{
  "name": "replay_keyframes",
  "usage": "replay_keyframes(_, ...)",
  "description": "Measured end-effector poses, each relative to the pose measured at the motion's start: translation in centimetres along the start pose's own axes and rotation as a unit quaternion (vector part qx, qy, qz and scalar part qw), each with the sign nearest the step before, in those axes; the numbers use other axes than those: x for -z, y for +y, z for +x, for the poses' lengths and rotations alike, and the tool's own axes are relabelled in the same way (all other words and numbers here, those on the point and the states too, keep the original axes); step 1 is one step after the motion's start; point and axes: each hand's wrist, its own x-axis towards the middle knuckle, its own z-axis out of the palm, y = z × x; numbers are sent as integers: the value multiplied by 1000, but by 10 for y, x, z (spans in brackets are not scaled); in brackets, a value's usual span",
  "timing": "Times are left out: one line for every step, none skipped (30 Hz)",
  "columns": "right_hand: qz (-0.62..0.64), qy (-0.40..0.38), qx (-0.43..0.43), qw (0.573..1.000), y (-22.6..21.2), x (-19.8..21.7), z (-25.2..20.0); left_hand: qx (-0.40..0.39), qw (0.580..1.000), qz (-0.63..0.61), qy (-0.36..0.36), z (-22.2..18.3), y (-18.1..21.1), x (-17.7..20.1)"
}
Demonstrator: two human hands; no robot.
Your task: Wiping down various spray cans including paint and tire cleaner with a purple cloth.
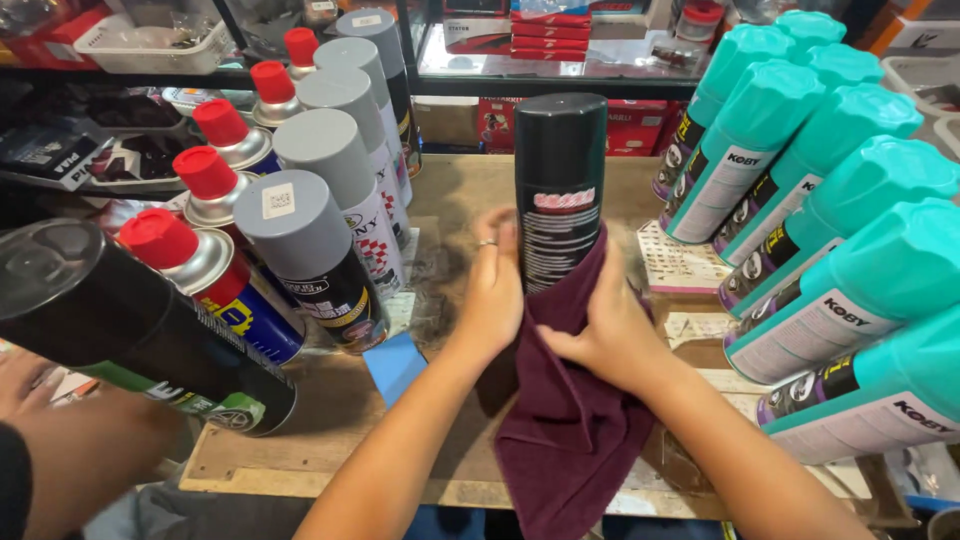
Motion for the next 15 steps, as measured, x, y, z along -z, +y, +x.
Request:
replay_keyframes(-18,2,13,1000,-2,-4,-3,30,999,10,11,0,5,3)
replay_keyframes(-36,5,26,999,-4,-8,-6,61,998,19,22,1,11,7)
replay_keyframes(-36,5,25,999,-5,-10,-7,61,998,19,21,0,14,8)
replay_keyframes(-52,16,37,998,-7,-12,-7,77,996,29,38,-1,18,10)
replay_keyframes(-68,26,50,996,-8,-15,-7,92,993,39,56,-2,22,13)
replay_keyframes(-68,26,51,996,0,-18,-10,92,993,39,57,-1,17,11)
replay_keyframes(-60,38,44,996,9,-20,-12,113,992,33,56,0,12,8)
replay_keyframes(-52,50,38,997,17,-23,-14,133,989,28,55,1,7,6)
replay_keyframes(-52,51,40,997,25,-22,-13,131,989,28,55,-4,9,5)
replay_keyframes(-6,87,57,995,32,-21,-12,109,994,6,13,-8,12,3)
replay_keyframes(41,124,75,989,39,-19,-10,85,996,-15,-30,-12,14,2)
replay_keyframes(41,126,77,988,48,-18,-12,83,996,-14,-30,-12,22,0)
replay_keyframes(67,143,83,984,57,-16,-15,58,994,-59,-70,-13,30,-2)
replay_keyframes(94,161,88,979,67,-15,-17,33,988,-103,-110,-13,37,-3)
replay_keyframes(94,161,89,978,114,-29,-34,33,988,-102,-110,-14,38,-2)
